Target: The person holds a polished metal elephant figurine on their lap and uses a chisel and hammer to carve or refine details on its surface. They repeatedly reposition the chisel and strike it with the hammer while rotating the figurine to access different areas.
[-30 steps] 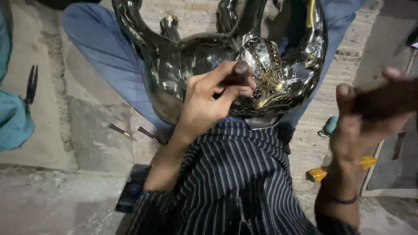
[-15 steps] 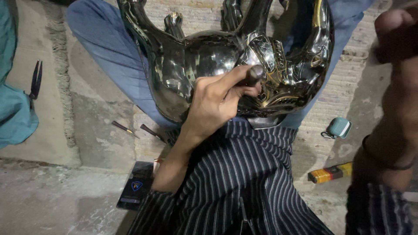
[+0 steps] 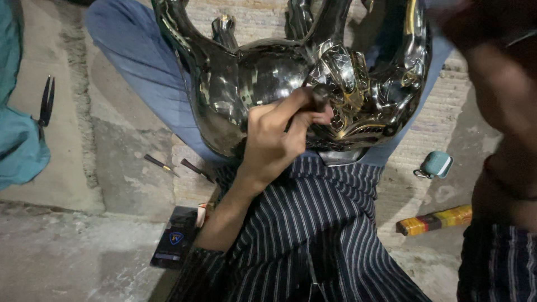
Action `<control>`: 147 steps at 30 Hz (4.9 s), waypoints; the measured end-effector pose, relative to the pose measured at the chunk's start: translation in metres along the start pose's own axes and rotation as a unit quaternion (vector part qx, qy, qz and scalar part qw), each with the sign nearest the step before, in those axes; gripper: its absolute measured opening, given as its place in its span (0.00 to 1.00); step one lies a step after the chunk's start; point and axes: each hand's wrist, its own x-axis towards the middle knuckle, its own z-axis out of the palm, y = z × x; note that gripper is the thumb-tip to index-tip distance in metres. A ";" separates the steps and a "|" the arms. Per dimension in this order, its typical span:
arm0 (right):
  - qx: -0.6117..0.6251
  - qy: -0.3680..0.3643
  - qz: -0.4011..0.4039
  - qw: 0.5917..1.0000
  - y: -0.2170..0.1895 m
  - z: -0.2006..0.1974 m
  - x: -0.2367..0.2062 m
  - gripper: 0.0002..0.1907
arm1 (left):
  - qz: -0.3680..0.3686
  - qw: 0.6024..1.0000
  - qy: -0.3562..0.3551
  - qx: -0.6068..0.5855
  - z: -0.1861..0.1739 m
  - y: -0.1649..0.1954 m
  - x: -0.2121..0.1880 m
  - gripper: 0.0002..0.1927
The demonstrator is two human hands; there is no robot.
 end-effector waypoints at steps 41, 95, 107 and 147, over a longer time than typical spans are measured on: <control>-0.081 0.013 0.009 0.997 -0.036 -0.028 0.013 0.28 | -0.010 0.999 0.029 -0.011 0.001 0.000 -0.001 0.09; 0.036 0.130 0.118 0.984 -0.029 -0.001 -0.041 0.28 | 0.009 1.000 0.015 0.023 -0.004 0.005 0.000 0.09; 0.155 0.102 0.002 0.983 -0.013 -0.003 -0.010 0.25 | -0.005 0.999 0.013 0.033 -0.003 0.005 -0.001 0.10; -0.236 -0.036 -0.046 0.970 -0.035 -0.031 0.012 0.29 | -0.014 0.999 0.039 0.007 0.009 0.003 -0.012 0.10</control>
